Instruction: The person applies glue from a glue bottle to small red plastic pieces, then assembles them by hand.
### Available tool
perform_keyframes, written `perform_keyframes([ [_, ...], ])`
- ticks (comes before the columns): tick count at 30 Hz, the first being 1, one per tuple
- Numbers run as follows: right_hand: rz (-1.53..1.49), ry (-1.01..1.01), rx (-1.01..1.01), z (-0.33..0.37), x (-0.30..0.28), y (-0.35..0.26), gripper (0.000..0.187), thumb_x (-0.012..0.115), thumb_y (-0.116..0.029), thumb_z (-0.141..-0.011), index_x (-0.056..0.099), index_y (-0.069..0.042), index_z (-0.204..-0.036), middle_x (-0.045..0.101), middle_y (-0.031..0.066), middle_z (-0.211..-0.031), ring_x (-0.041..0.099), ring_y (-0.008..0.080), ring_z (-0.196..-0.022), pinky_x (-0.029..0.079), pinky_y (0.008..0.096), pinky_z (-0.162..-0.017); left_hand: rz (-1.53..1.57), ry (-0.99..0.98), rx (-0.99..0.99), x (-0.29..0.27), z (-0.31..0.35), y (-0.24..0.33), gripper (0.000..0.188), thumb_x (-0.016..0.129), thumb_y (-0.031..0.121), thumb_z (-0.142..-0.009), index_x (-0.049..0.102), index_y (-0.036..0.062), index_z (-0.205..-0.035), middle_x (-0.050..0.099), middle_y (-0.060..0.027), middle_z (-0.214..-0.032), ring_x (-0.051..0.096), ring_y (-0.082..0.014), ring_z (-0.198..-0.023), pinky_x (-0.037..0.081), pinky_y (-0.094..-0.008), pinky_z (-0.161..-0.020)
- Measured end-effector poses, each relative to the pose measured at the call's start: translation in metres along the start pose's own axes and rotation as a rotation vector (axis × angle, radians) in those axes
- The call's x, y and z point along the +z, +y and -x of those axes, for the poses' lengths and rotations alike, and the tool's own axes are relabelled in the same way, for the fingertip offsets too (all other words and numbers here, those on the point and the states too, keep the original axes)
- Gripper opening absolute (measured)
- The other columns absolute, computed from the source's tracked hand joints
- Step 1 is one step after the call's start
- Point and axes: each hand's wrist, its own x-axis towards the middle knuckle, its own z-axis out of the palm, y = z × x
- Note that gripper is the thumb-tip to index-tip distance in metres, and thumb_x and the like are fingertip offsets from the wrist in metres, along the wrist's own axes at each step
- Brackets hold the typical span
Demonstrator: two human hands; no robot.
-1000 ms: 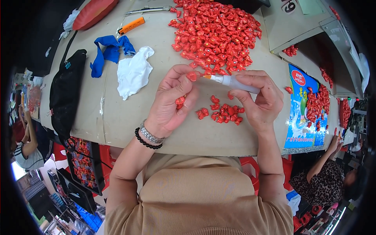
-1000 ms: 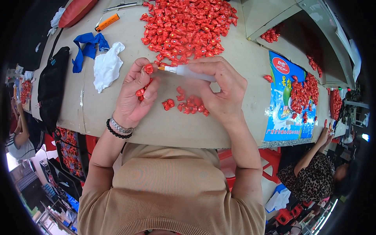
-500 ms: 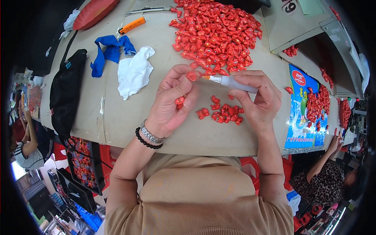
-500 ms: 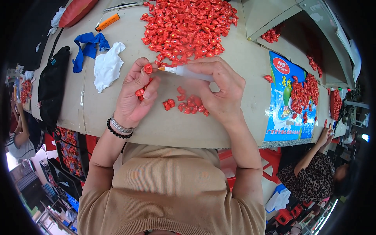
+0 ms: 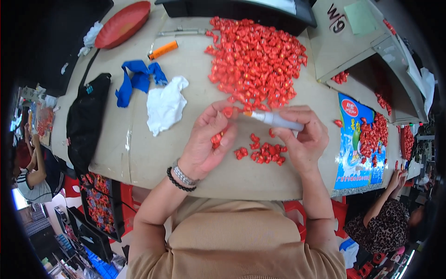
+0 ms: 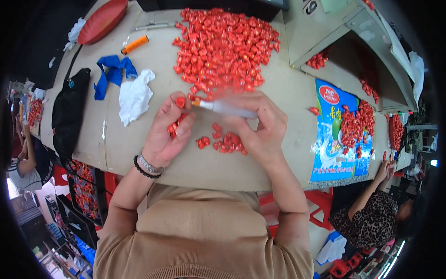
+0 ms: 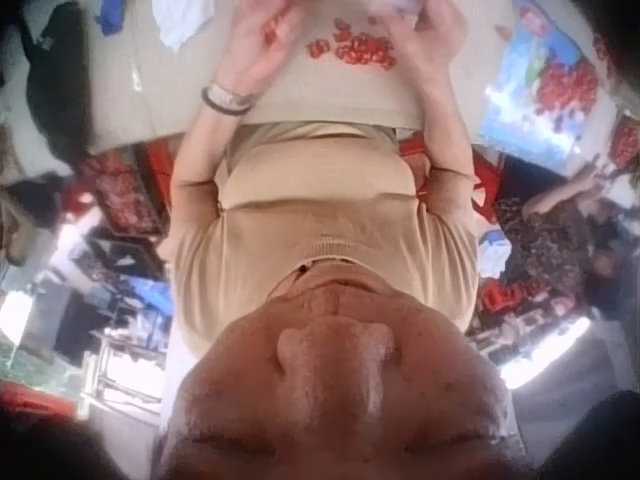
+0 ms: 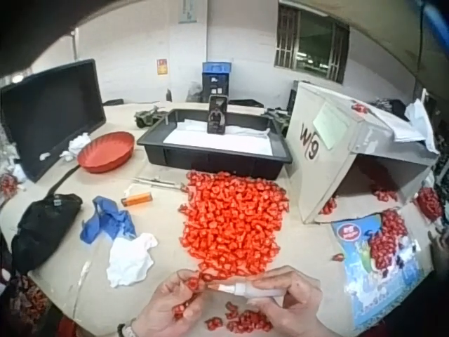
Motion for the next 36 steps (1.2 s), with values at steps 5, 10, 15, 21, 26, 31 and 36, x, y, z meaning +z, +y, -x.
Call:
perform_keyframes([
  [5,-0.091,0.078,0.069,0.0044,0.0034,-0.0054,0.026,0.073,0.009,-0.067,0.061,0.002,-0.09,0.066,0.0148,-0.091,0.064,0.0219,-0.084,0.052,0.0292,-0.07,0.062,-0.001,-0.037,-0.0003,0.0052,-0.0041,0.018,0.052,0.016,-0.095,0.049,0.0128,-0.112,0.059,-0.0037,-0.093,0.044,-0.0094,-0.055,0.03,-0.0188,-0.038],
  [10,-0.125,0.076,0.088,0.0027,0.0028,-0.0044,0.028,0.074,0.008,-0.067,0.062,0.002,-0.091,0.066,0.0146,-0.092,0.065,0.0225,-0.086,0.053,0.03,-0.071,0.11,-0.041,-0.062,-0.0005,0.0049,-0.0031,0.019,0.051,0.015,-0.095,0.05,0.0137,-0.114,0.061,-0.0065,-0.094,0.042,-0.0096,-0.053,0.03,-0.0192,-0.038],
  [15,-0.148,0.08,0.124,0.0001,0.0025,-0.0042,0.028,0.074,0.008,-0.067,0.062,0.001,-0.092,0.066,0.0139,-0.092,0.065,0.0222,-0.087,0.053,0.0301,-0.072,0.145,-0.055,-0.078,-0.0018,0.0007,0.0007,0.019,0.05,0.013,-0.096,0.05,0.0135,-0.115,0.062,-0.0075,-0.097,0.042,-0.0092,-0.053,0.03,-0.0189,-0.038],
  [21,-0.157,0.087,0.118,0.0001,0.0034,-0.0054,0.028,0.074,0.008,-0.068,0.062,0.002,-0.092,0.066,0.0136,-0.093,0.065,0.0215,-0.087,0.053,0.0299,-0.073,0.137,-0.037,-0.083,-0.0033,0.0021,0.0003,0.019,0.052,0.017,-0.095,0.05,0.0146,-0.114,0.062,-0.0067,-0.097,0.042,-0.0086,-0.053,0.028,-0.0184,-0.037],
  [26,-0.143,0.082,0.093,0.0022,0.0035,-0.0042,0.027,0.074,0.008,-0.068,0.062,0.002,-0.092,0.065,0.0133,-0.093,0.064,0.0203,-0.086,0.052,0.0294,-0.072,0.118,0.011,-0.086,-0.0028,0.0037,-0.0011,0.019,0.052,0.022,-0.095,0.05,0.0156,-0.113,0.062,-0.0055,-0.096,0.041,-0.0085,-0.053,0.027,-0.0184,-0.037],
  [31,-0.116,0.044,0.101,0.0039,0.0008,0.0002,0.028,0.074,0.007,-0.07,0.06,0.003,-0.094,0.064,0.014,-0.095,0.063,0.0178,-0.085,0.052,0.0272,-0.071,0.111,-0.034,-0.067,-0.0013,0.0018,-0.0003,0.017,0.052,0.023,-0.096,0.05,0.0157,-0.111,0.062,-0.0051,-0.097,0.041,-0.0085,-0.053,0.027,-0.0184,-0.037],
  [36,-0.142,0.013,0.081,0.0041,0.0059,-0.0026,0.03,0.074,0.006,-0.072,0.058,0.003,-0.098,0.062,0.0151,-0.099,0.063,0.0165,-0.086,0.053,0.0253,-0.069,0.097,-0.055,-0.061,-0.0023,0.0,0.0004,0.017,0.051,0.02,-0.096,0.048,0.0108,-0.11,0.059,-0.005,-0.101,0.041,-0.0075,-0.053,0.025,-0.0176,-0.037],
])
